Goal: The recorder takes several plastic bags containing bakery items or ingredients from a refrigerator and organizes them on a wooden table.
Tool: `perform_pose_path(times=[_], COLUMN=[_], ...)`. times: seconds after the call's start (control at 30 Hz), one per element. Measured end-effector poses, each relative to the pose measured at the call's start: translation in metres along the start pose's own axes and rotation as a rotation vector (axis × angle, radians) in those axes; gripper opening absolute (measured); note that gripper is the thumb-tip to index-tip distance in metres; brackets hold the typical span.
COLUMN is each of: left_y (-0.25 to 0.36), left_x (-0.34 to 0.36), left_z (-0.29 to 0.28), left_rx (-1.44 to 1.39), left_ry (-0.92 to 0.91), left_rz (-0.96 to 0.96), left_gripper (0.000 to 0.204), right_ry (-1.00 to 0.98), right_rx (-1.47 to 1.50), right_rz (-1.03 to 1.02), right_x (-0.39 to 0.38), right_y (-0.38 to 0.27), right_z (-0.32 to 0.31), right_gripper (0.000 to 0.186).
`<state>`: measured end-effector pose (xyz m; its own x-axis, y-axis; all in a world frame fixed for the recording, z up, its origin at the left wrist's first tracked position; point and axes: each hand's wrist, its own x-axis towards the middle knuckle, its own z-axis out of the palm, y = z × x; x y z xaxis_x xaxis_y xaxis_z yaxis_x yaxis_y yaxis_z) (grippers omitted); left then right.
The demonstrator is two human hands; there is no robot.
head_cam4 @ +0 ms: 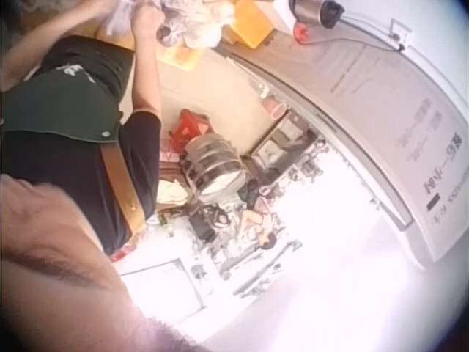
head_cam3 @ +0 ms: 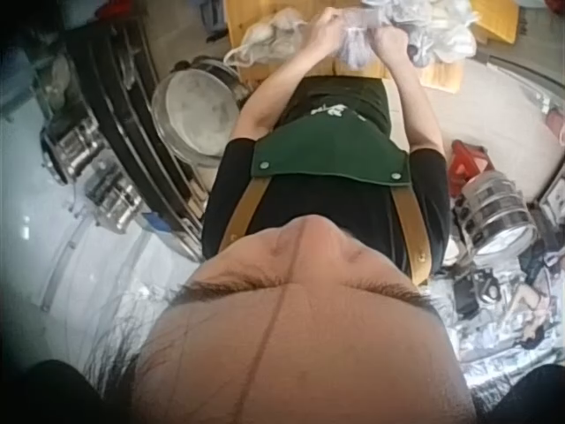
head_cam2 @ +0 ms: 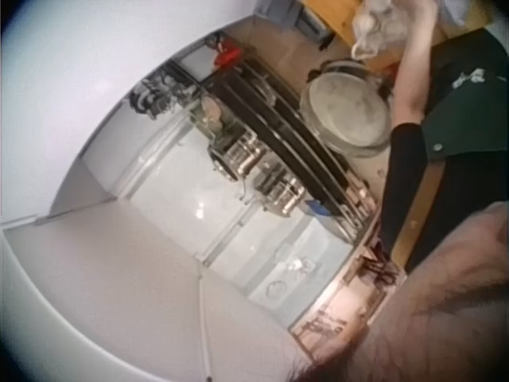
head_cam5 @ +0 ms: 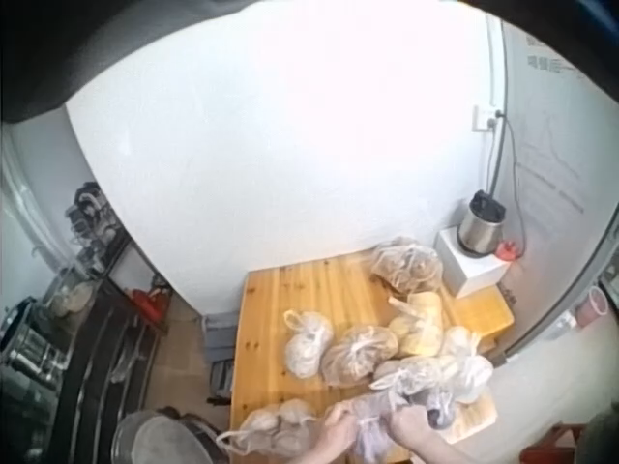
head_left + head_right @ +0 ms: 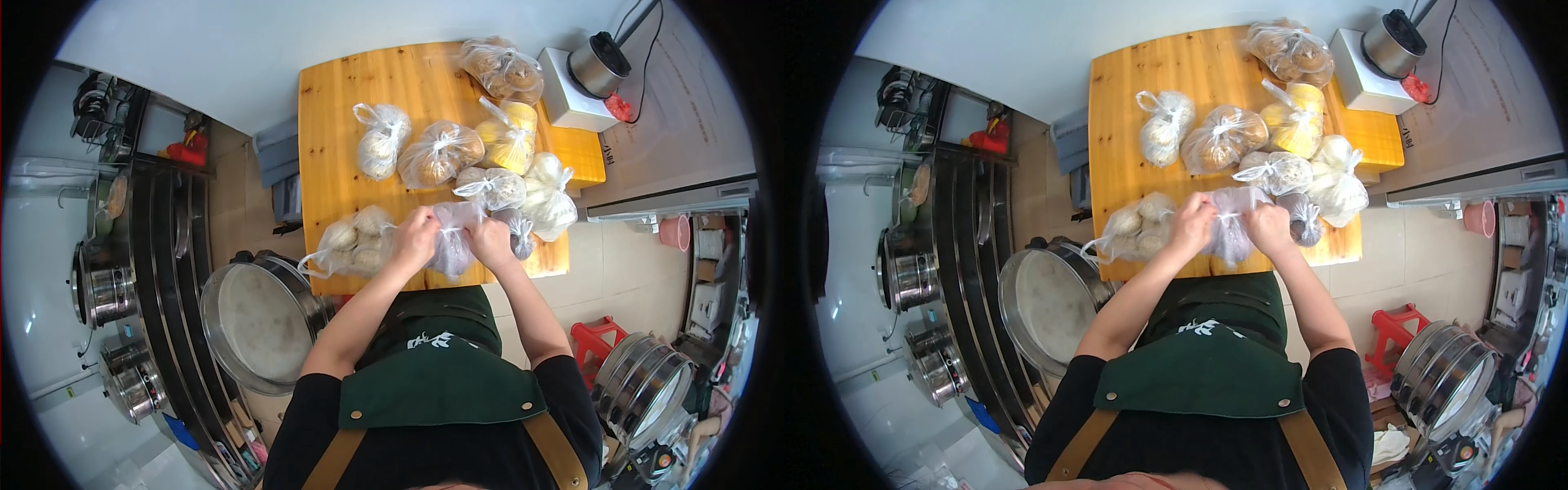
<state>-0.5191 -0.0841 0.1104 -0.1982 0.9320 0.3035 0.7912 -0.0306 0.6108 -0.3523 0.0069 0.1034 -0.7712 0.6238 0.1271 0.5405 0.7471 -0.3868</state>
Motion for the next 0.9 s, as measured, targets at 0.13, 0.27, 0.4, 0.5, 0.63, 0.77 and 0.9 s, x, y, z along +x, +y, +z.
perform_pose_path(times=[0.13,0.27,0.4,0.5,0.63,0.77,0.9], left_y=[-0.023,-0.031,-0.022,-0.011,0.003,0.017,0.014], left_x=[0.0,-0.001,0.0,-0.002,0.004,0.015,0.015], left_z=[-0.032,-0.029,-0.013,-0.01,-0.009,0.002,0.014], left_rx=[-0.023,-0.115,-0.312,-0.367,-0.11,0.094,0.233], left_ry=[0.203,0.13,-0.031,-0.15,-0.175,-0.252,-0.214], left_rz=[-0.147,-0.133,-0.135,-0.203,-0.071,-0.226,-0.301], left_gripper=[0.01,0.01,0.011,0.018,0.043,0.051,0.041], right_ry=[0.047,0.175,-0.084,-0.108,-0.121,0.111,0.358], right_rx=[-0.04,0.159,0.302,0.296,0.127,0.284,0.724], right_rz=[0.435,0.267,0.191,0.228,0.146,0.249,0.52], right_x=[-0.021,-0.032,-0.021,-0.016,-0.022,-0.029,-0.032], right_y=[0.027,0.016,-0.005,-0.012,-0.008,-0.002,0.01], right_z=[-0.026,-0.032,-0.027,-0.024,-0.021,-0.006,0.01], right_gripper=[0.005,0.011,0.041,0.049,0.032,0.021,0.019])
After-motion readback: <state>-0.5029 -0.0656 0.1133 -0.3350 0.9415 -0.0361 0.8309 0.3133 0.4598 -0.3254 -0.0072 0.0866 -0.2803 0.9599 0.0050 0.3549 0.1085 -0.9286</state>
